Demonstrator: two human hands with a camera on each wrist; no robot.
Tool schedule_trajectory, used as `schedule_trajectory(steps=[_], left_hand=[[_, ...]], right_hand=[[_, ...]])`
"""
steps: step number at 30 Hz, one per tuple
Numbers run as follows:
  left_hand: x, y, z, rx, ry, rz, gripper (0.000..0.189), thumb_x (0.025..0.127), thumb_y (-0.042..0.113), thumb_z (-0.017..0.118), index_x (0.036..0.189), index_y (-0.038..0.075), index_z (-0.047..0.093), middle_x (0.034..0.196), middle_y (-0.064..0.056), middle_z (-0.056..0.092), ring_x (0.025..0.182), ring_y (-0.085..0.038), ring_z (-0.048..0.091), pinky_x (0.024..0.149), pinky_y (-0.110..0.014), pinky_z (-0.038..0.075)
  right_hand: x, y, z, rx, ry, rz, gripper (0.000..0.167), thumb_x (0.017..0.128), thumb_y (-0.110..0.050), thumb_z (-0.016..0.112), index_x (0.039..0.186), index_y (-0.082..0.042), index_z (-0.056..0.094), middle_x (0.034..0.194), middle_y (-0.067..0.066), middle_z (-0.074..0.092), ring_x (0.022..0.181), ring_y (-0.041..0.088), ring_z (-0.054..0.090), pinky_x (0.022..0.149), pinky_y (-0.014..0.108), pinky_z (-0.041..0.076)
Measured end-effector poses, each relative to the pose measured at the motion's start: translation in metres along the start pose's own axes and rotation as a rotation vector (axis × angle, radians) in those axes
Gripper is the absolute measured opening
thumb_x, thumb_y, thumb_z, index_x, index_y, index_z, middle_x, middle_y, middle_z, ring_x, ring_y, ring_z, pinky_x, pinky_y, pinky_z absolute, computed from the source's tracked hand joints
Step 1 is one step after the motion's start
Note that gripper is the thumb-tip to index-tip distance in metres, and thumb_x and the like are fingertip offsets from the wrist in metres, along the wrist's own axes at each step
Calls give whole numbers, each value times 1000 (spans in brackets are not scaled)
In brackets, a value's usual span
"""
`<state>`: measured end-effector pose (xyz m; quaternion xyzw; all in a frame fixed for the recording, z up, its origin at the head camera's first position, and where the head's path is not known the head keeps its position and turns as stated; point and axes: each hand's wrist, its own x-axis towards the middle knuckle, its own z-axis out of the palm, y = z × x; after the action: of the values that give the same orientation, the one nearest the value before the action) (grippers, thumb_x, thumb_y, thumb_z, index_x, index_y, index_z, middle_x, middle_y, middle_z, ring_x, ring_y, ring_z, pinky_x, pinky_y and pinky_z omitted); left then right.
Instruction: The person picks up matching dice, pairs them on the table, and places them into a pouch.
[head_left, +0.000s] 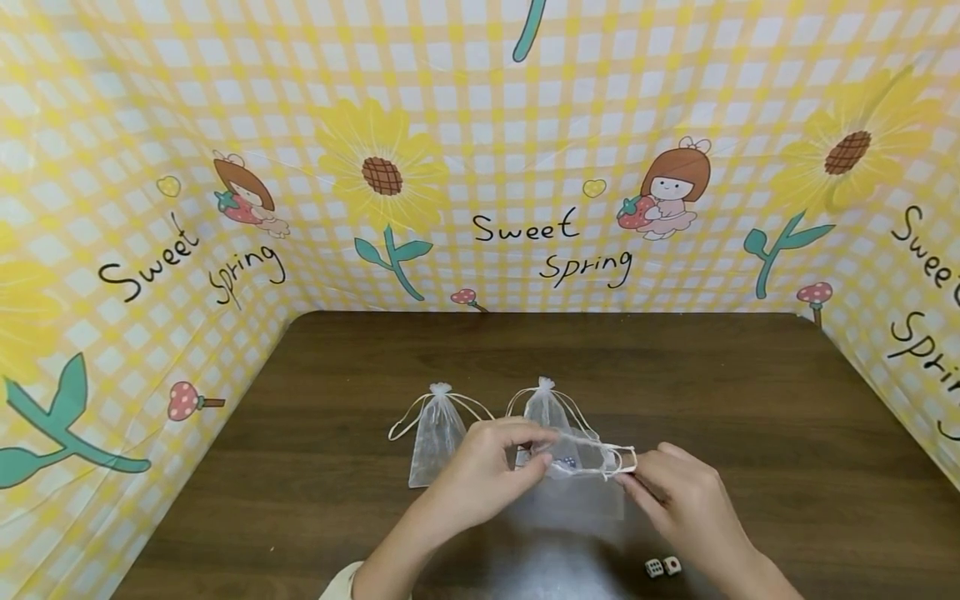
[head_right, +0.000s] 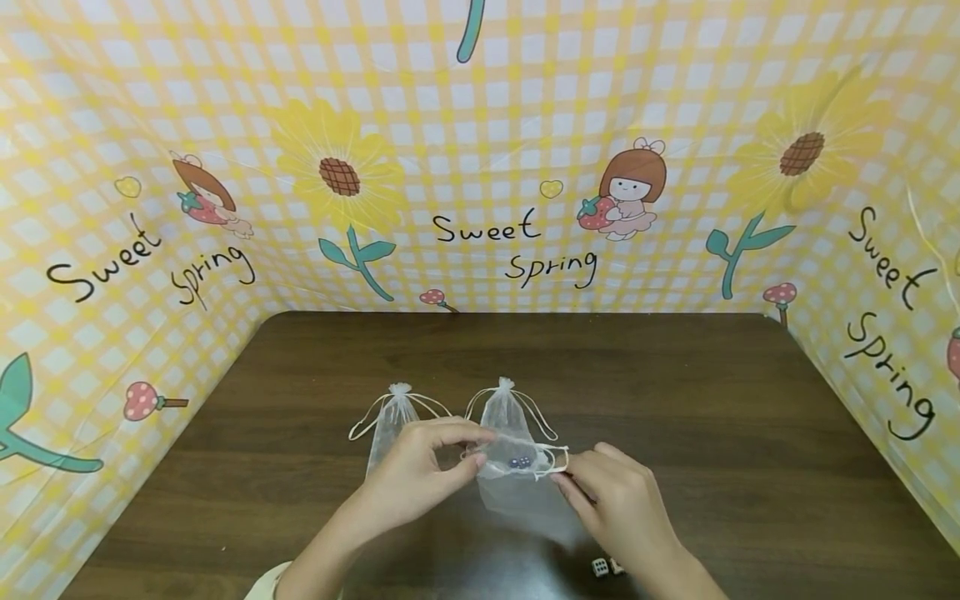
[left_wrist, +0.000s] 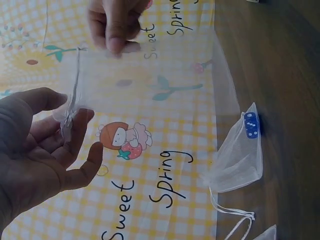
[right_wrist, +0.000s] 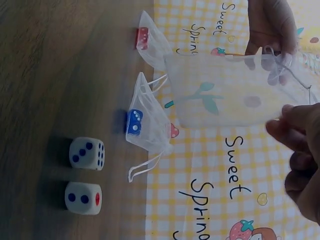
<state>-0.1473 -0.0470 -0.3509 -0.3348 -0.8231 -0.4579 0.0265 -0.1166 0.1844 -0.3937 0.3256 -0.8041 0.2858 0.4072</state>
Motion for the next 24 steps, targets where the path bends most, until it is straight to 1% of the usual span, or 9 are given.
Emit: schedule_trajectory(steps=[4,7,8,10,12,14,17,20,24], left_hand=[[0,1,1,67,16,46,24,80,2,69,104,2,68,104,-5,66,96,-13,60,84,-24,48],[0,1,1,113,29,74,26,80,3,70,106,1,68,105,-6,65,99,-16,60,87,-24,47],[0,2,1,121,33,78,27,80,4,70,107,1,67,106,-6,65,100,-16,60,87,-24,47],[-1,2,1,135,46,95,29,80,4,70,109,0,66,107,-6,65,100,-16,60,87,-23,46],[-1,2,2,142,63,109,31,79,3,71,109,-1,66,108,-6,64,99,-17,60,86,-23,47],[-1,2,2,144,82,113,32,79,2,71,110,-2,65,108,-7,64,98,-17,60,81,-21,48],[-2,1,2,136,98,100,34,78,2,71,111,-3,64,110,-8,63,98,-17,60,73,-18,49],[-1,1,2,124,105,90,34,79,3,71,112,-3,64,111,-9,63,98,-18,60,67,-17,48],[-1,0,3,123,111,92,35,79,3,71,112,-3,64,110,-9,63,96,-18,60,66,-18,48]], right_hand=[[-10,6,-1,44,-76,141,27,87,-39,60,80,-15,69,70,-12,59,58,-1,40,48,8,32],[-15,9,-2,32,-115,205,13,76,-28,74,80,-16,71,70,-16,56,58,-4,39,49,8,32],[-17,10,-3,21,-138,230,12,72,-23,78,80,-17,71,70,-18,56,58,-4,39,49,9,33],[-21,11,-5,2,-186,285,18,65,-13,81,79,-19,71,70,-21,55,59,-6,42,51,10,36],[-26,12,-8,-5,-233,324,22,63,-8,81,79,-19,70,71,-21,57,61,-6,46,52,13,39],[-33,14,-10,-2,-287,352,20,65,-8,80,79,-18,70,71,-21,60,62,-6,50,52,17,41],[-43,19,-16,21,-405,388,14,69,-12,79,80,-15,70,69,-20,60,62,-6,50,50,21,41],[-52,24,-22,75,-560,448,13,74,-17,76,84,-11,70,67,-22,58,60,-6,50,50,22,42],[-63,29,-29,190,-767,574,21,78,-25,73,89,-7,70,66,-20,59,60,-5,53,51,23,44]])
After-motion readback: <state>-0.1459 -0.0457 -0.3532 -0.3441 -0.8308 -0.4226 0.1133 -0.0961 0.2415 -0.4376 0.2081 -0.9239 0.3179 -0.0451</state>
